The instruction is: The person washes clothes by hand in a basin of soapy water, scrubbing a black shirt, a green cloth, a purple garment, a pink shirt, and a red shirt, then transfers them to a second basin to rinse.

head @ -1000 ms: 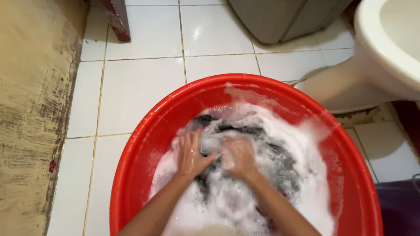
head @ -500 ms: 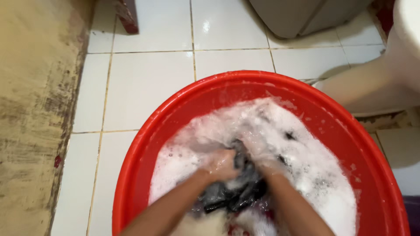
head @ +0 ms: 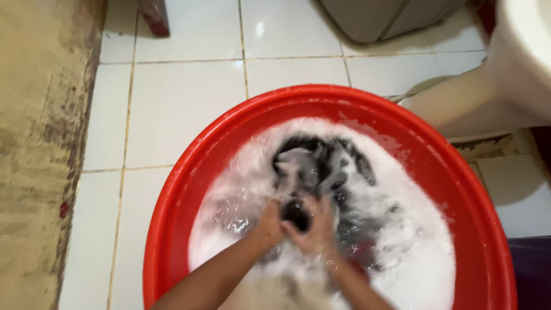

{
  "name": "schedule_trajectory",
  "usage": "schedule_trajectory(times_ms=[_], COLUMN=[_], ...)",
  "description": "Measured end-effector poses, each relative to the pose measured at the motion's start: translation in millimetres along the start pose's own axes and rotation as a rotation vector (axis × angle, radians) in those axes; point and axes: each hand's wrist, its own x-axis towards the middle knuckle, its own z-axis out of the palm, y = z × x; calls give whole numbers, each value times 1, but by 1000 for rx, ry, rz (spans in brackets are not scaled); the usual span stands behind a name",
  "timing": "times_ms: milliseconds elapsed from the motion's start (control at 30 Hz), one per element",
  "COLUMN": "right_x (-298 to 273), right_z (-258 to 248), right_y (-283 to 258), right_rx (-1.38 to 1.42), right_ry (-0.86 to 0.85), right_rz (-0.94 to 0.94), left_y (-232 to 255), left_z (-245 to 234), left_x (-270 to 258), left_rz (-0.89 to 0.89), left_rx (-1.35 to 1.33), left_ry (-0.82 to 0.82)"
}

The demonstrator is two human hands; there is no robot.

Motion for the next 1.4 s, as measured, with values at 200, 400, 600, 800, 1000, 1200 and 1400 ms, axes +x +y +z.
schedule_trajectory(times_ms=[200,400,600,800,1000,1200,1400], right_x=[29,78,6,-5,56,69,43], right_z=[-10,-64,-6,44,-2,-103,-32], right_y=[47,115,56,75,129,67,46], right_rx=[-544,-377,47,-203,-108,-630,388], right_ry=[-218,-214,45,139,-116,218,-76], right_rz=[-36,441,359,20,453,-107,705], left_y=[-13,-47,-33,-19,-17,-25,13], left_z=[40,-35,28,91,23,-54,34], left_x=[9,-45,11,54,-20,-35,58], left_rz=[86,53,282,136,200,-176,-39], left_rx=[-182,50,353,-270,-296,164,-182], left_ry=[-46,104,658,18,82,50,-121])
